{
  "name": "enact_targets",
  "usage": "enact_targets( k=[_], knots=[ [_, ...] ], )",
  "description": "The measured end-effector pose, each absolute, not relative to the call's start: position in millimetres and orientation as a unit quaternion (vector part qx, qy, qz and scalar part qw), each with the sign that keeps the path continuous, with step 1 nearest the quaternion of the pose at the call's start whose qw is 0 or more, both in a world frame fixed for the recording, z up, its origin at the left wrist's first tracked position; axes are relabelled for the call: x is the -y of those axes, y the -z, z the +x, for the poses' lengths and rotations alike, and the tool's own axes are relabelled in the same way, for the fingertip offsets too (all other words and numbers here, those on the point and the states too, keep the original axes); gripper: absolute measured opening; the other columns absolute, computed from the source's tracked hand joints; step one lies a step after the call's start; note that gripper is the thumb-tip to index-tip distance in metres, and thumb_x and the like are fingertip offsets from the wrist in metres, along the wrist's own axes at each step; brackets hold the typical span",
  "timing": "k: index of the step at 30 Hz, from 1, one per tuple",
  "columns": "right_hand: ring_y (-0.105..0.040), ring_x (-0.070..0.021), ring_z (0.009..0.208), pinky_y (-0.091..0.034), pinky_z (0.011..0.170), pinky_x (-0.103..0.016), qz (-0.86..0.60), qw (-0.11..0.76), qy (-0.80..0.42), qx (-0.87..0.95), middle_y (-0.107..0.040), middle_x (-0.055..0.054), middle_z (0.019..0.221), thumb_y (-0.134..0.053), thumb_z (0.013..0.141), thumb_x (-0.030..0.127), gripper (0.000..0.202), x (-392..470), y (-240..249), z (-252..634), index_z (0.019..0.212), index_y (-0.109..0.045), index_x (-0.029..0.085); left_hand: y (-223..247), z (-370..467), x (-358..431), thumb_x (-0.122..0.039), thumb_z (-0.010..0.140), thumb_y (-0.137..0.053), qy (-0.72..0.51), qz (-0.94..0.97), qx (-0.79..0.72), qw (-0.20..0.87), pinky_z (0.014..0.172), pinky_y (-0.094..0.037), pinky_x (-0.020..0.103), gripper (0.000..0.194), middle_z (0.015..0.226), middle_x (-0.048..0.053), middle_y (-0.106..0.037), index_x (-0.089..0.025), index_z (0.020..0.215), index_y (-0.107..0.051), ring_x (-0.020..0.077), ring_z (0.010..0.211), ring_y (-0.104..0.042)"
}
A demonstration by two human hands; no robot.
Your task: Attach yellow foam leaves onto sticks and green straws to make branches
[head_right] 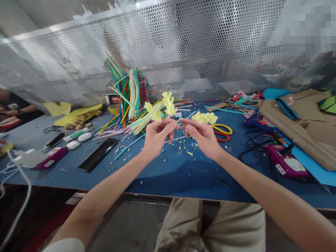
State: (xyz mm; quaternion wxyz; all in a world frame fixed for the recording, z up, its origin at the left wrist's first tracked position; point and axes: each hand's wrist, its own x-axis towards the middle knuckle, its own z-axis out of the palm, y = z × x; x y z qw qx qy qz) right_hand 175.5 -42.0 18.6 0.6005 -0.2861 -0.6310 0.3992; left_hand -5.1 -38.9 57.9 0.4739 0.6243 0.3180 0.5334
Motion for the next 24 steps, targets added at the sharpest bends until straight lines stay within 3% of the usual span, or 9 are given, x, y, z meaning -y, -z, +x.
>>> enact_targets(
  k=[5, 12, 18, 21, 24],
  knots=[
    [-0.058, -0.0142, 0.071, -0.054, 0.066, -0.031, -0.299, 0.620, -0.403, 0.604, -0.067, 0.000, 0.082, -0.071, 0.086, 0.038, 0.020, 43, -19, 173, 0.104, -0.074, 0.029, -53, 0, 43, -0.046, 0.085, -0.069, -0.498, 0.678, -0.357, 0.406, 0.041, -0.038, 0.020, 0.031, 0.054, -0.003, -0.059, -0.016, 0.091, -0.074, 0.0055, 0.041, -0.047],
    [-0.061, -0.0121, 0.067, -0.055, 0.061, -0.031, -0.280, 0.636, -0.391, 0.603, -0.069, -0.001, 0.098, -0.075, 0.082, 0.034, 0.013, 44, -27, 175, 0.094, -0.077, 0.028, -61, 0, 47, -0.045, 0.087, -0.067, -0.484, 0.717, -0.350, 0.359, 0.050, -0.046, 0.021, 0.029, 0.064, 0.001, -0.067, -0.018, 0.088, -0.076, 0.0088, 0.053, -0.057],
    [-0.067, -0.0168, 0.085, -0.059, 0.074, -0.034, -0.315, 0.671, -0.295, 0.603, -0.070, -0.002, 0.101, -0.073, 0.084, 0.035, 0.012, 31, -25, 178, 0.094, -0.076, 0.028, -75, 9, 35, -0.045, 0.086, -0.067, -0.463, 0.737, -0.327, 0.370, 0.052, -0.046, 0.022, 0.028, 0.070, 0.002, -0.070, -0.018, 0.089, -0.074, 0.0088, 0.053, -0.058],
    [-0.068, -0.0169, 0.087, -0.059, 0.081, -0.036, -0.340, 0.682, -0.259, 0.593, -0.070, -0.001, 0.100, -0.070, 0.087, 0.038, 0.014, 16, -23, 181, 0.094, -0.074, 0.027, -80, 14, 18, -0.044, 0.086, -0.068, -0.478, 0.747, -0.323, 0.330, 0.055, -0.049, 0.023, 0.028, 0.079, 0.003, -0.072, -0.019, 0.098, -0.074, 0.0105, 0.058, -0.061],
    [-0.069, -0.0173, 0.091, -0.058, 0.087, -0.037, -0.360, 0.677, -0.241, 0.594, -0.072, 0.000, 0.097, -0.068, 0.087, 0.037, 0.014, 5, -21, 185, 0.096, -0.072, 0.027, -82, 17, 3, -0.044, 0.085, -0.067, -0.467, 0.767, -0.329, 0.293, 0.059, -0.048, 0.025, 0.028, 0.077, 0.004, -0.073, -0.019, 0.092, -0.076, 0.0117, 0.061, -0.061]
  ],
)
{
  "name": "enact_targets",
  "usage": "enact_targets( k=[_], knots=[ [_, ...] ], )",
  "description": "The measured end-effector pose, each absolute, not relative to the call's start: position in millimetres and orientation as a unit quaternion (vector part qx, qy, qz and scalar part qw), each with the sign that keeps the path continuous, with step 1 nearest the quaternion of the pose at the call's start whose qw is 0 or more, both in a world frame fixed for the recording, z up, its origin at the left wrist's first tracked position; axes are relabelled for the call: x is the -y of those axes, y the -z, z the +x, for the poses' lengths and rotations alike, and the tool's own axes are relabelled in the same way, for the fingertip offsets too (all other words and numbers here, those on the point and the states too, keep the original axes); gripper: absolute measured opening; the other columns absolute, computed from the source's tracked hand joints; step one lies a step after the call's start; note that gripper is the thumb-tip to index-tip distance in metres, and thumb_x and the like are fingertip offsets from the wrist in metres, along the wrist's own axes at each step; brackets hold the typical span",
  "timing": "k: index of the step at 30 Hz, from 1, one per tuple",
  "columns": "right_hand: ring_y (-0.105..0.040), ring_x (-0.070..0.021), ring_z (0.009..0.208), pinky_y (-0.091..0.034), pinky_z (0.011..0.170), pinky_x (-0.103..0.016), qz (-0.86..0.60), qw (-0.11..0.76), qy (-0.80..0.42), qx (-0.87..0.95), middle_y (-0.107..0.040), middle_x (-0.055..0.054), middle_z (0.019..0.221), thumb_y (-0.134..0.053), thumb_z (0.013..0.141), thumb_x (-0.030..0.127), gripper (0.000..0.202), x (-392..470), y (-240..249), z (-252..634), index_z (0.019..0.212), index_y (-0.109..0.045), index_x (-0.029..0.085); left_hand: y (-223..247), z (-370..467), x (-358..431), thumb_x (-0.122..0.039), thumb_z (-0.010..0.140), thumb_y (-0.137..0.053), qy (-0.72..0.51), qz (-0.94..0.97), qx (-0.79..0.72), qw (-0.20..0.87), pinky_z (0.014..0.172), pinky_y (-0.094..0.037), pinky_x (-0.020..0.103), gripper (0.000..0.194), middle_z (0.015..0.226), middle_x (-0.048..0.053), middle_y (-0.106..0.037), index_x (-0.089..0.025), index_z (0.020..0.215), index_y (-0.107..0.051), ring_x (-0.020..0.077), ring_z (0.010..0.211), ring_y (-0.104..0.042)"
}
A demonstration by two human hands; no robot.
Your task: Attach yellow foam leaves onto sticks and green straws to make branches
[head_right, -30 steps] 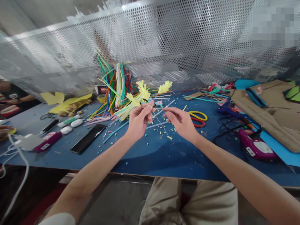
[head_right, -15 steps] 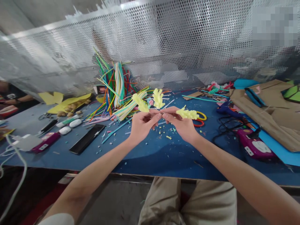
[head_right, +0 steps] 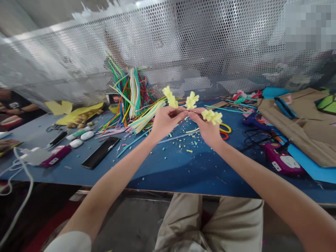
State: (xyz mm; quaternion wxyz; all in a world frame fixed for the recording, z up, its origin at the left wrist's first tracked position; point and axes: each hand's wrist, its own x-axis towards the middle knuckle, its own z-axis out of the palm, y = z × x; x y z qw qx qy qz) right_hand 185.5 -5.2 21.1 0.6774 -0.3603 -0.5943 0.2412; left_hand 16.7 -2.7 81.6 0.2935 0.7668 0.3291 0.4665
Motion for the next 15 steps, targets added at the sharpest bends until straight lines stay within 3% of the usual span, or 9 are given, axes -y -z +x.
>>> enact_targets(
  k=[3, 9, 15],
  knots=[
    [-0.069, -0.0175, 0.096, -0.057, 0.090, -0.037, -0.384, 0.655, -0.218, 0.613, -0.074, -0.001, 0.100, -0.066, 0.089, 0.034, 0.013, 3, -22, 189, 0.098, -0.072, 0.027, -80, 17, -6, -0.045, 0.084, -0.068, -0.476, 0.770, -0.328, 0.269, 0.059, -0.047, 0.025, 0.027, 0.082, 0.005, -0.075, -0.019, 0.084, -0.077, 0.0120, 0.065, -0.061],
    [-0.069, -0.0181, 0.102, -0.054, 0.098, -0.040, -0.363, 0.641, -0.197, 0.647, -0.074, -0.002, 0.101, -0.066, 0.089, 0.031, 0.012, 4, -27, 183, 0.096, -0.071, 0.024, -74, 9, -6, -0.047, 0.082, -0.070, -0.481, 0.751, -0.335, 0.304, 0.052, -0.043, 0.023, 0.030, 0.071, 0.003, -0.071, -0.018, 0.084, -0.077, 0.0096, 0.056, -0.057],
    [-0.072, -0.0209, 0.090, -0.059, 0.088, -0.039, -0.367, 0.647, -0.160, 0.649, -0.076, -0.001, 0.091, -0.075, 0.081, 0.030, 0.005, 11, -28, 181, 0.085, -0.075, 0.027, -64, 5, 0, -0.046, 0.079, -0.074, -0.481, 0.730, -0.323, 0.363, 0.051, -0.047, 0.024, 0.031, 0.072, 0.005, -0.072, -0.015, 0.084, -0.075, 0.0105, 0.056, -0.061]
  ],
)
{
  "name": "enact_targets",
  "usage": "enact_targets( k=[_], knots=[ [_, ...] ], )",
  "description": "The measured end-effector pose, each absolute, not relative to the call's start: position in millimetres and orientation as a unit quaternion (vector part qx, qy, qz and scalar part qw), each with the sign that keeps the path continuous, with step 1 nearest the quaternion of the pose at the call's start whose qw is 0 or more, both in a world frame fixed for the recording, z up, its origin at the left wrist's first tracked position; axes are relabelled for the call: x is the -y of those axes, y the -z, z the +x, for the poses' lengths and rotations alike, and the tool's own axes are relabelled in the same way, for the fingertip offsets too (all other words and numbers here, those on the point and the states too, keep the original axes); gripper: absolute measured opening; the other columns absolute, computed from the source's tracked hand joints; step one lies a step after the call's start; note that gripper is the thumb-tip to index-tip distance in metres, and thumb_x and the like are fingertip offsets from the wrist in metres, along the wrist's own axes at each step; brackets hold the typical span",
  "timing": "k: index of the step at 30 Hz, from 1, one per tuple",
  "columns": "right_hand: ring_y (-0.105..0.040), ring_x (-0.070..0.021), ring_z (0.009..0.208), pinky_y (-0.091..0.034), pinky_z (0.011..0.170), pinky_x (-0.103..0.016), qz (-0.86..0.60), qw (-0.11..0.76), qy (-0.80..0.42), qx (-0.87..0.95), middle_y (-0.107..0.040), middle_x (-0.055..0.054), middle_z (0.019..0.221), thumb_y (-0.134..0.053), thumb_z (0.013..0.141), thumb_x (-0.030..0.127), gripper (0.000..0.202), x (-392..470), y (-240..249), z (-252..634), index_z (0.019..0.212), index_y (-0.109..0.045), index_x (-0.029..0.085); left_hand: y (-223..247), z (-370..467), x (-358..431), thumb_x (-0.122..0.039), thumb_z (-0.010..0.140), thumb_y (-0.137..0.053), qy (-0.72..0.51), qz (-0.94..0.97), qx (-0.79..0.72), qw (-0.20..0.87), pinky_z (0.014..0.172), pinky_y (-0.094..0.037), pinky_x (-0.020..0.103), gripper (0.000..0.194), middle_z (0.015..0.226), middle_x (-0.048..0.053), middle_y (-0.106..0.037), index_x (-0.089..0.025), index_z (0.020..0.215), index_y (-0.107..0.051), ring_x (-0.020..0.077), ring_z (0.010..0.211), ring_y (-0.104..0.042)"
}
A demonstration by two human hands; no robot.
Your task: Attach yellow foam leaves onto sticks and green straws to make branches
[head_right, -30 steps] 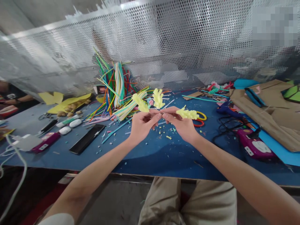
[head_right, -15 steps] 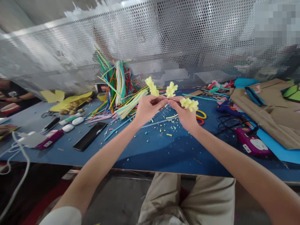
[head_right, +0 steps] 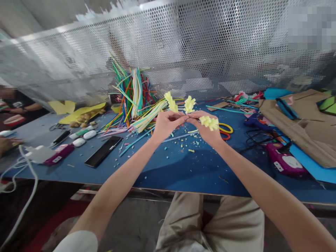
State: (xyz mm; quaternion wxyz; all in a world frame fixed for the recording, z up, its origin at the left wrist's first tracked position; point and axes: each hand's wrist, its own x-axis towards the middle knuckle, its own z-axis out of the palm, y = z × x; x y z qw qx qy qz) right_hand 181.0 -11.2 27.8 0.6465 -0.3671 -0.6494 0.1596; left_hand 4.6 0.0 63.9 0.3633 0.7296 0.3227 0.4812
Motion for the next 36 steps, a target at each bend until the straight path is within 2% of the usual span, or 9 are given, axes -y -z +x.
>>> enact_targets(
  k=[8, 15, 21, 26, 29, 32, 36],
  knots=[
    [-0.073, -0.0204, 0.079, -0.060, 0.075, -0.036, -0.381, 0.629, -0.204, 0.646, -0.077, -0.001, 0.085, -0.078, 0.078, 0.031, 0.006, 19, -29, 189, 0.083, -0.077, 0.027, -62, 5, 6, -0.046, 0.076, -0.076, -0.460, 0.702, -0.298, 0.456, 0.051, -0.048, 0.021, 0.034, 0.067, 0.005, -0.071, -0.013, 0.086, -0.075, 0.0084, 0.053, -0.060],
    [-0.071, -0.0172, 0.077, -0.061, 0.076, -0.035, -0.347, 0.630, -0.261, 0.644, -0.074, 0.001, 0.082, -0.076, 0.081, 0.032, 0.008, 18, -29, 190, 0.086, -0.074, 0.026, -74, 2, 14, -0.045, 0.081, -0.072, -0.434, 0.720, -0.289, 0.458, 0.057, -0.052, 0.023, 0.031, 0.074, 0.007, -0.073, -0.014, 0.086, -0.075, 0.0099, 0.059, -0.063],
    [-0.067, -0.0134, 0.071, -0.058, 0.071, -0.030, -0.324, 0.662, -0.276, 0.617, -0.071, 0.002, 0.078, -0.071, 0.086, 0.033, 0.008, 15, -24, 187, 0.087, -0.072, 0.026, -75, 5, 18, -0.045, 0.084, -0.069, -0.441, 0.719, -0.294, 0.449, 0.059, -0.054, 0.023, 0.033, 0.083, 0.008, -0.074, -0.014, 0.094, -0.073, 0.0109, 0.062, -0.065],
    [-0.059, -0.0116, 0.066, -0.052, 0.065, -0.028, -0.323, 0.677, -0.297, 0.591, -0.067, 0.001, 0.079, -0.072, 0.084, 0.037, 0.013, 21, -29, 183, 0.086, -0.074, 0.024, -63, 7, 10, -0.048, 0.080, -0.073, -0.452, 0.707, -0.292, 0.459, 0.056, -0.049, 0.022, 0.039, 0.077, 0.005, -0.073, -0.014, 0.099, -0.073, 0.0089, 0.058, -0.060],
    [-0.056, -0.0116, 0.062, -0.051, 0.062, -0.029, -0.311, 0.691, -0.331, 0.563, -0.066, 0.000, 0.078, -0.075, 0.082, 0.038, 0.014, 22, -32, 179, 0.084, -0.074, 0.025, -54, 8, 1, -0.046, 0.077, -0.078, -0.463, 0.677, -0.261, 0.509, 0.059, -0.045, 0.020, 0.037, 0.076, 0.002, -0.070, -0.015, 0.096, -0.074, 0.0076, 0.062, -0.057],
    [-0.056, -0.0121, 0.061, -0.051, 0.060, -0.029, -0.315, 0.693, -0.364, 0.537, -0.066, 0.000, 0.076, -0.078, 0.077, 0.037, 0.014, 24, -34, 177, 0.081, -0.075, 0.024, -46, 11, -4, -0.043, 0.076, -0.079, -0.456, 0.612, -0.221, 0.607, 0.065, -0.046, 0.021, 0.030, 0.076, 0.000, -0.067, -0.016, 0.087, -0.072, 0.0071, 0.067, -0.058],
    [-0.055, -0.0114, 0.060, -0.050, 0.058, -0.028, -0.323, 0.699, -0.393, 0.502, -0.066, 0.000, 0.072, -0.080, 0.074, 0.036, 0.016, 25, -37, 178, 0.081, -0.075, 0.022, -41, 15, -1, -0.046, 0.079, -0.076, -0.390, 0.559, -0.186, 0.707, 0.080, -0.050, 0.025, 0.034, 0.087, 0.003, -0.069, -0.016, 0.095, -0.071, 0.0109, 0.080, -0.065]
  ],
)
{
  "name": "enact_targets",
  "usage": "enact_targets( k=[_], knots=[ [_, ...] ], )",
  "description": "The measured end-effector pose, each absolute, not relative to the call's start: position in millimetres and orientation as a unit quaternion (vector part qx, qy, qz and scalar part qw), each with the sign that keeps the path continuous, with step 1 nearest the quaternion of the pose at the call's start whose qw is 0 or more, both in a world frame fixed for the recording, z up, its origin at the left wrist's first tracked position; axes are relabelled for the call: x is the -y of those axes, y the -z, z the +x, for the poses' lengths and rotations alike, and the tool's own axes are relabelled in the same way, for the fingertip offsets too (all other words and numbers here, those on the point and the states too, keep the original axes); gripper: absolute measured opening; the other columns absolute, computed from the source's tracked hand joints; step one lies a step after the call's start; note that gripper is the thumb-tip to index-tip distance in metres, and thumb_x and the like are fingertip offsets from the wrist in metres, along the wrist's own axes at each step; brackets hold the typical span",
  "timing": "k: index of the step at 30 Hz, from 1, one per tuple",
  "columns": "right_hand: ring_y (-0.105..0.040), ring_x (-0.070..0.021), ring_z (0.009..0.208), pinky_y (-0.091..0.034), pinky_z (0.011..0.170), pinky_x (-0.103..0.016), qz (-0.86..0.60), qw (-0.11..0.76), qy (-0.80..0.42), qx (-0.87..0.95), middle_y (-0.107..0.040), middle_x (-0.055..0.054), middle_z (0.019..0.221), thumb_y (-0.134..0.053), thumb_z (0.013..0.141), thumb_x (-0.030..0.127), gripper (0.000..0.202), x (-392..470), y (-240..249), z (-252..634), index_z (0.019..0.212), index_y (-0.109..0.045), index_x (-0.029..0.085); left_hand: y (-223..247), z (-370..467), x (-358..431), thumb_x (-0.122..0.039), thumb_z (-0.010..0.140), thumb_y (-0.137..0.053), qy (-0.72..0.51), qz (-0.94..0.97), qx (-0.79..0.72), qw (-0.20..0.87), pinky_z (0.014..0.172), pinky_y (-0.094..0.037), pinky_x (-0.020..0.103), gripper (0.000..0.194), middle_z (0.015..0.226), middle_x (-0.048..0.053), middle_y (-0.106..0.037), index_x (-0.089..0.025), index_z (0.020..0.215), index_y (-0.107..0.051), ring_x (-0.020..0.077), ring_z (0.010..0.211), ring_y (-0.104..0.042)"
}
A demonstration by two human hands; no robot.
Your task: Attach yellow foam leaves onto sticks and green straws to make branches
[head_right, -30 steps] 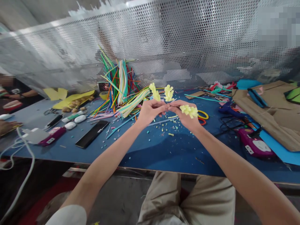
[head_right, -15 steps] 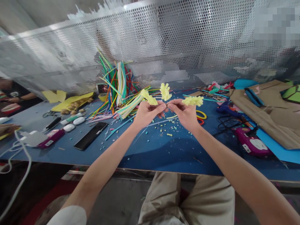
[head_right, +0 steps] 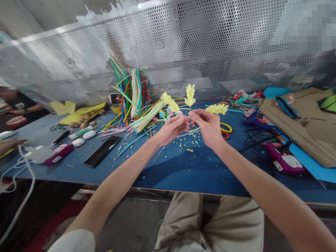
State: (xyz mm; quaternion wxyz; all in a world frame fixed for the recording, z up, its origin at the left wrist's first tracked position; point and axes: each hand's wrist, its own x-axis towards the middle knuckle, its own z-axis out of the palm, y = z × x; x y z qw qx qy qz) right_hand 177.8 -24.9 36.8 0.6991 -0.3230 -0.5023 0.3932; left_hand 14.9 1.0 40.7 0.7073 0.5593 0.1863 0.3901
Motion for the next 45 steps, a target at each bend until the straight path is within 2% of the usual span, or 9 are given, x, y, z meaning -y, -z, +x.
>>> enact_targets(
  k=[3, 8, 11, 13, 17, 21, 27, 34, 45],
  knots=[
    [-0.054, -0.0103, 0.060, -0.050, 0.058, -0.027, -0.326, 0.703, -0.412, 0.479, -0.065, 0.001, 0.071, -0.081, 0.073, 0.035, 0.017, 24, -37, 180, 0.081, -0.075, 0.021, -38, 18, 3, -0.048, 0.083, -0.073, -0.364, 0.545, -0.179, 0.734, 0.084, -0.050, 0.027, 0.037, 0.092, 0.006, -0.070, -0.015, 0.099, -0.070, 0.0126, 0.084, -0.066],
    [-0.056, -0.0103, 0.063, -0.053, 0.065, -0.028, -0.330, 0.699, -0.430, 0.466, -0.065, 0.001, 0.075, -0.081, 0.072, 0.037, 0.019, 22, -35, 181, 0.081, -0.073, 0.021, -33, 23, 3, -0.043, 0.084, -0.072, -0.413, 0.562, -0.191, 0.691, 0.070, -0.045, 0.021, 0.031, 0.098, 0.005, -0.068, -0.016, 0.099, -0.071, 0.0081, 0.077, -0.060],
    [-0.060, -0.0120, 0.066, -0.054, 0.066, -0.029, -0.341, 0.691, -0.435, 0.465, -0.066, 0.000, 0.076, -0.080, 0.073, 0.038, 0.020, 22, -33, 180, 0.082, -0.073, 0.022, -33, 25, 6, -0.045, 0.084, -0.072, -0.407, 0.560, -0.188, 0.697, 0.079, -0.047, 0.024, 0.034, 0.098, 0.008, -0.068, -0.014, 0.098, -0.071, 0.0137, 0.089, -0.063],
    [-0.060, -0.0121, 0.065, -0.054, 0.063, -0.028, -0.343, 0.689, -0.439, 0.463, -0.066, 0.000, 0.073, -0.080, 0.074, 0.038, 0.020, 23, -32, 179, 0.083, -0.073, 0.022, -35, 27, 10, -0.044, 0.083, -0.073, -0.403, 0.537, -0.178, 0.719, 0.077, -0.048, 0.025, 0.034, 0.090, 0.007, -0.066, -0.013, 0.096, -0.070, 0.0145, 0.084, -0.063],
    [-0.063, -0.0126, 0.070, -0.056, 0.072, -0.030, -0.349, 0.700, -0.410, 0.468, -0.069, 0.000, 0.078, -0.078, 0.076, 0.035, 0.015, 24, -31, 176, 0.083, -0.075, 0.022, -40, 32, 20, -0.045, 0.090, -0.063, -0.388, 0.485, -0.169, 0.766, 0.052, -0.037, 0.018, 0.032, 0.069, -0.002, -0.046, -0.013, 0.089, -0.066, 0.0049, 0.053, -0.042],
    [-0.064, -0.0137, 0.070, -0.056, 0.072, -0.031, -0.369, 0.715, -0.352, 0.478, -0.070, 0.000, 0.075, -0.076, 0.077, 0.034, 0.012, 26, -31, 171, 0.081, -0.076, 0.022, -44, 35, 26, -0.048, 0.096, -0.053, -0.381, 0.444, -0.185, 0.790, 0.047, -0.033, 0.015, 0.037, 0.067, -0.004, -0.035, -0.014, 0.083, -0.062, 0.0042, 0.048, -0.029],
    [-0.066, -0.0145, 0.070, -0.057, 0.071, -0.031, -0.378, 0.710, -0.326, 0.498, -0.071, -0.001, 0.077, -0.073, 0.079, 0.037, 0.015, 28, -32, 169, 0.083, -0.074, 0.022, -46, 34, 28, -0.048, 0.096, -0.052, -0.375, 0.420, -0.171, 0.809, 0.047, -0.036, 0.015, 0.038, 0.069, -0.004, -0.035, -0.014, 0.079, -0.058, 0.0047, 0.050, -0.028],
    [-0.065, -0.0147, 0.067, -0.057, 0.068, -0.031, -0.373, 0.710, -0.309, 0.512, -0.071, -0.001, 0.075, -0.073, 0.080, 0.037, 0.015, 33, -35, 169, 0.081, -0.074, 0.022, -39, 31, 21, -0.049, 0.089, -0.064, -0.373, 0.485, -0.149, 0.777, 0.050, -0.037, 0.016, 0.037, 0.071, -0.004, -0.038, -0.014, 0.079, -0.057, 0.0031, 0.052, -0.028],
    [-0.067, -0.0171, 0.074, -0.056, 0.072, -0.033, -0.385, 0.715, -0.297, 0.502, -0.075, -0.003, 0.082, -0.074, 0.079, 0.034, 0.015, 35, -32, 166, 0.082, -0.076, 0.020, -36, 27, 18, -0.052, 0.078, -0.075, -0.426, 0.634, -0.236, 0.600, 0.044, -0.030, 0.018, 0.039, 0.053, -0.008, -0.044, -0.016, 0.076, -0.059, 0.0027, 0.044, -0.037]
  ],
)
